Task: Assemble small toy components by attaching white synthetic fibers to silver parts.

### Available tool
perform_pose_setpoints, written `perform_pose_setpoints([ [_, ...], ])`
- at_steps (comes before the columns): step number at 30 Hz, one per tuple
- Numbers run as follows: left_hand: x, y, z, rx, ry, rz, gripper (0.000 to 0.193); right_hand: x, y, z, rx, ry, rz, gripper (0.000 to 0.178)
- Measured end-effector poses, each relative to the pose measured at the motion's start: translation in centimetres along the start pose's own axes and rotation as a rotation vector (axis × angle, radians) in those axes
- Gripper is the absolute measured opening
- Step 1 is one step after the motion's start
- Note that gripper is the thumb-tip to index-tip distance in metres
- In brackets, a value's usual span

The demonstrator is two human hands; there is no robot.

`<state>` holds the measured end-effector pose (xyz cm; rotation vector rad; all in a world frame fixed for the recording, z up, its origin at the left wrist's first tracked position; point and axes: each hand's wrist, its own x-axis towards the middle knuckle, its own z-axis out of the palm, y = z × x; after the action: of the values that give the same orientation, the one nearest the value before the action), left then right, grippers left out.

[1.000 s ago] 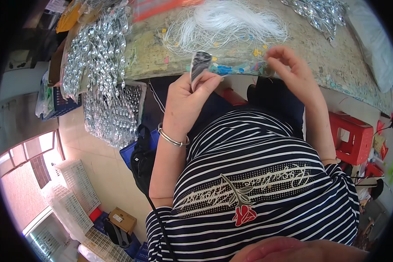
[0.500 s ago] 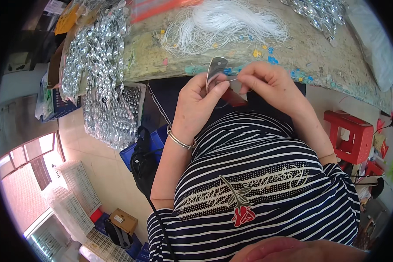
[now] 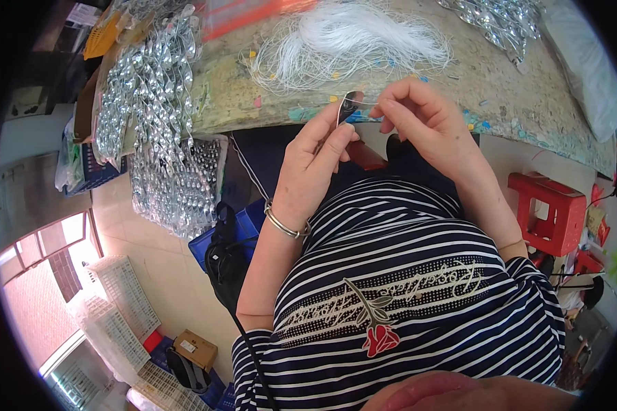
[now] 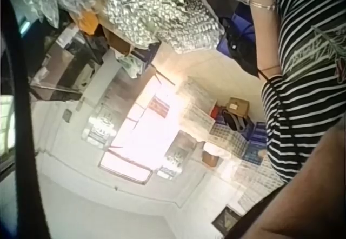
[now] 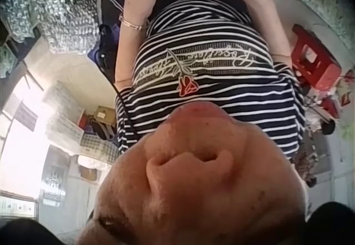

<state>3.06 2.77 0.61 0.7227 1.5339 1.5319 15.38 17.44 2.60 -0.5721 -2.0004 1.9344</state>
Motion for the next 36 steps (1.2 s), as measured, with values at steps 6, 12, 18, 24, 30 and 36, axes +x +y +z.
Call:
perform_pose_setpoints([
  [6,-0.1,-0.2,0.0,-0.051,0.006,-0.026,0.036,-0.1,0.7,-0.3,-0.071,0.003,0.029,0.01],
  [12,-0.1,-0.3,0.1,-0.083,0.047,-0.027,0.037,-0.1,1.2,-0.5,-0.082,0.019,0.038,0.01],
  [18,-0.2,-0.5,0.2,-0.035,0.072,0.017,0.036,-0.3,1.1,-0.5,-0.08,0.018,0.032,0.011],
  [24,-0.3,-0.5,0.3,-0.052,0.09,0.022,0.036,-0.4,1.2,-0.4,-0.089,0.012,0.055,0.011],
  [30,-0.3,-0.4,0.4,-0.056,0.087,0.027,0.036,-0.4,1.2,-0.4,-0.08,0.019,0.046,0.011],
  [36,-0.3,-0.8,0.3,-0.049,0.087,0.026,0.036,-0.3,1.1,-0.4,-0.08,0.023,0.064,0.011],
])
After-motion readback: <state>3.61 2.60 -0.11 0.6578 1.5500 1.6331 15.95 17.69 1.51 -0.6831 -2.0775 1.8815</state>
